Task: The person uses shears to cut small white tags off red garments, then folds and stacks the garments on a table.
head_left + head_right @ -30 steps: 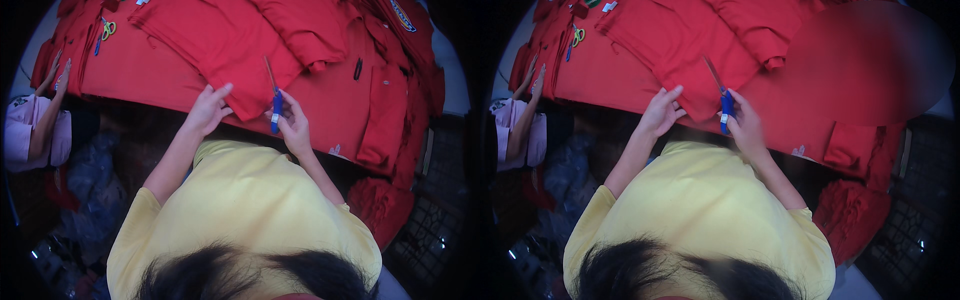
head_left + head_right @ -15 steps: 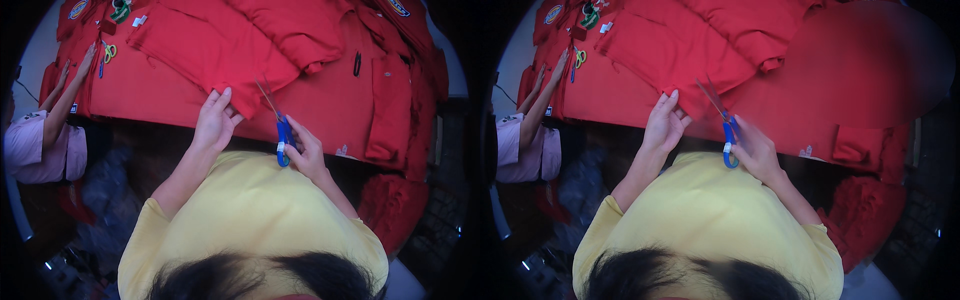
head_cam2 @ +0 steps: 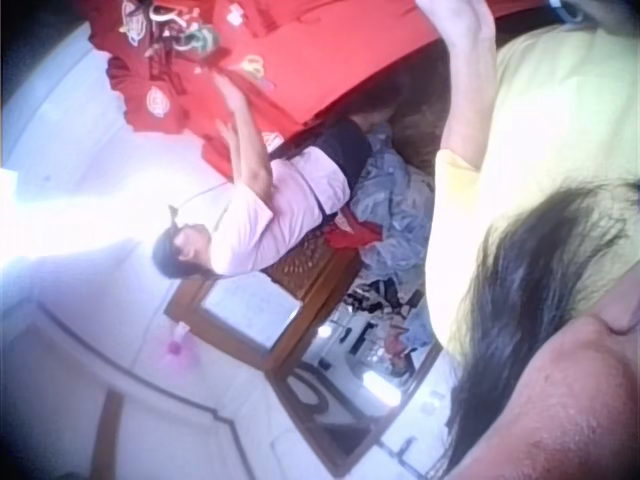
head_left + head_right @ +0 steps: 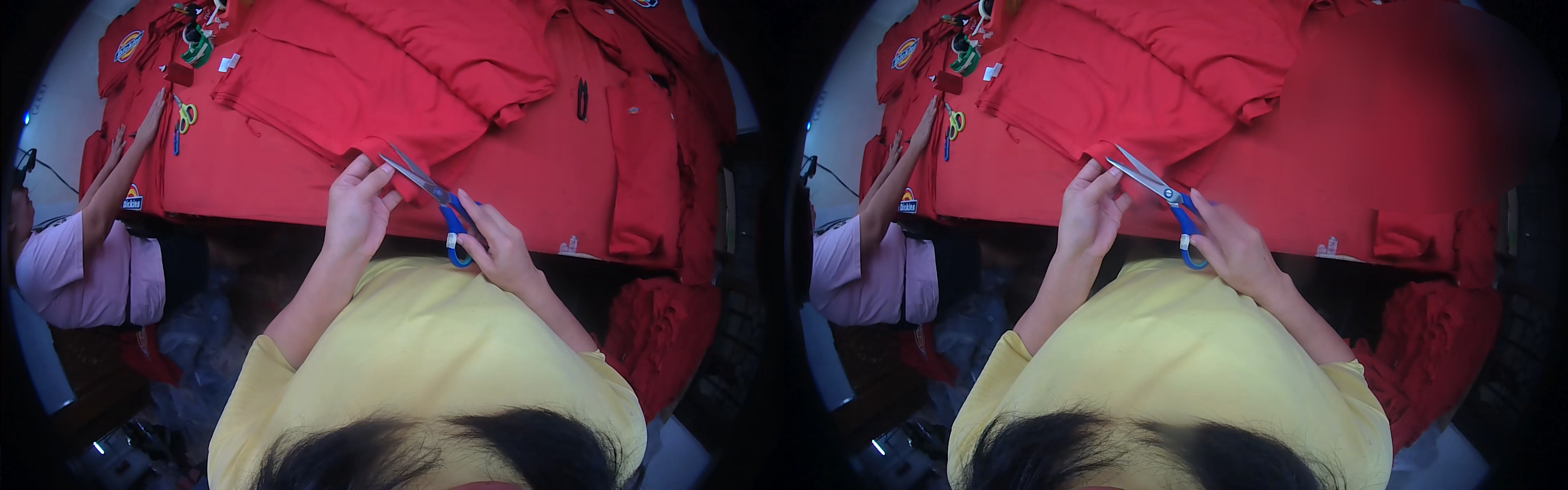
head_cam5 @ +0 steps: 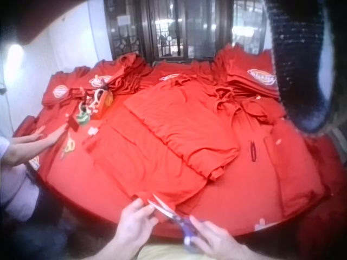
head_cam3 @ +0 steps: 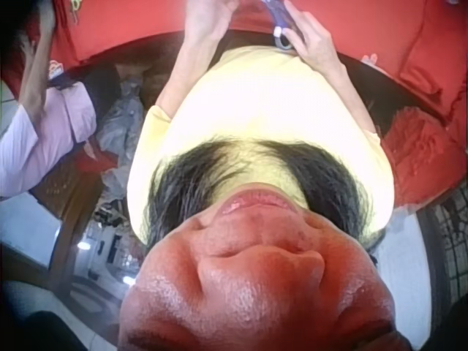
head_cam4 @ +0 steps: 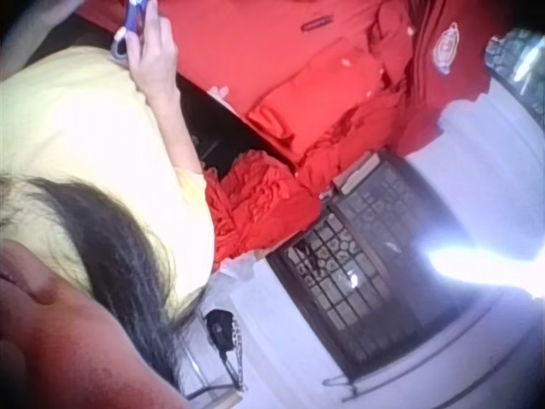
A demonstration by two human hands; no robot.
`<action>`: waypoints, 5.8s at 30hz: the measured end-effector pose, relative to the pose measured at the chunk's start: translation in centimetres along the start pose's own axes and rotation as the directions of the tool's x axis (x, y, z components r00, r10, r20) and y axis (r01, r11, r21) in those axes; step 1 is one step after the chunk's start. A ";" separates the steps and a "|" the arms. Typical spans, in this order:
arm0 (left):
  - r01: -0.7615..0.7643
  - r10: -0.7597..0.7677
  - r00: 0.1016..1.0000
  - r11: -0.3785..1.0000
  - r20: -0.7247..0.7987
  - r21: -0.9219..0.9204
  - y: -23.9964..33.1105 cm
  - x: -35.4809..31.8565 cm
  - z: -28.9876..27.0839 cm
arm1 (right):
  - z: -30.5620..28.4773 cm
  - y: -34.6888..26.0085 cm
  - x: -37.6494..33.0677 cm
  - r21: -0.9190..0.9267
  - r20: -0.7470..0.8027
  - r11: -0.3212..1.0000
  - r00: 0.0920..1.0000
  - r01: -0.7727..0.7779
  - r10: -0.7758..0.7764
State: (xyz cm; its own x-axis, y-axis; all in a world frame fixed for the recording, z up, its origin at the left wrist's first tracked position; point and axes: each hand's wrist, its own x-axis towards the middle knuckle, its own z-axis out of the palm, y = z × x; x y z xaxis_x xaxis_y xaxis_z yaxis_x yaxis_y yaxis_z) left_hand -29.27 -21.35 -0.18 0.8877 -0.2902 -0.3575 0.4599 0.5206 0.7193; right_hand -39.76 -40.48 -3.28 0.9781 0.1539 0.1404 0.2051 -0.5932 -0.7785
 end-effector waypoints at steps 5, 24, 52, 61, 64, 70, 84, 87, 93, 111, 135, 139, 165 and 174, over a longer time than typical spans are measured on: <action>-0.020 0.021 1.000 0.999 -0.011 0.036 0.0 -0.3 0.0 | 0.0 -0.2 0.6 0.056 0.006 0.998 1.000 0.005 -0.005; -0.111 0.110 0.994 0.991 0.019 0.068 -0.2 -0.5 0.2 | -0.1 -0.6 0.7 0.204 0.012 0.979 0.999 -0.031 0.030; -0.159 0.138 0.985 0.960 0.103 0.232 1.1 0.5 -1.4 | 0.7 -0.7 3.9 0.276 0.051 0.956 0.995 -0.094 0.083; -0.164 0.157 0.985 0.978 0.068 0.126 1.7 1.5 -2.5 | 1.4 -0.3 4.1 0.309 0.026 0.950 0.999 -0.052 0.046; -0.168 0.157 0.985 0.964 0.069 0.207 1.9 1.3 -2.5 | 0.9 -1.0 5.1 0.275 0.113 0.955 0.990 -0.108 0.080; -0.163 0.159 0.987 0.974 0.039 0.155 2.1 1.6 -2.8 | 2.3 0.5 5.9 0.423 0.081 0.894 0.989 -0.147 0.124; -0.090 0.078 0.993 0.987 0.093 0.136 3.3 2.7 -4.7 | 2.4 -1.0 8.1 0.448 0.221 0.835 0.944 -0.320 0.244; -0.115 0.101 0.991 0.979 0.086 0.171 3.3 2.9 -5.0 | 2.5 -1.2 8.2 0.466 0.257 0.800 0.924 -0.377 0.285; -0.117 0.087 0.988 0.965 0.131 0.235 3.7 2.7 -4.8 | 4.3 1.0 9.0 0.407 0.050 0.913 0.999 -0.012 -0.010; -0.204 0.180 0.977 0.950 0.118 0.236 4.2 4.6 -6.9 | 4.4 -0.6 11.5 0.406 0.172 0.896 0.978 -0.180 0.119; -0.233 0.226 0.972 0.961 0.063 0.148 9.5 7.3 -9.3 | 6.2 -2.3 15.8 0.245 0.040 0.964 0.993 0.099 -0.112; -0.184 0.177 0.983 0.965 0.054 0.185 10.3 7.2 -9.0 | 6.1 -3.3 17.0 0.293 0.058 0.956 0.998 0.016 -0.035; -0.155 0.121 0.981 0.959 0.153 0.236 11.5 7.4 -9.9 | 6.4 -4.3 19.5 0.413 0.201 0.886 0.970 -0.212 0.138; -0.218 0.251 0.967 0.915 -0.054 0.340 8.9 8.7 -14.3 | 3.1 -4.5 17.3 0.914 0.251 0.306 0.964 -0.266 0.086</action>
State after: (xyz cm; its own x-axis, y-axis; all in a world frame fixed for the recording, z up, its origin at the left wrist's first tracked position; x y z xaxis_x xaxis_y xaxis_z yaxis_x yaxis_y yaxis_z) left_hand -17.18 -7.74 -5.41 0.9746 -0.1065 -0.1971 0.2190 0.2666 0.9386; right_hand -23.90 -32.70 0.74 0.9514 0.2960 -0.0854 -0.2306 0.5004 -0.8345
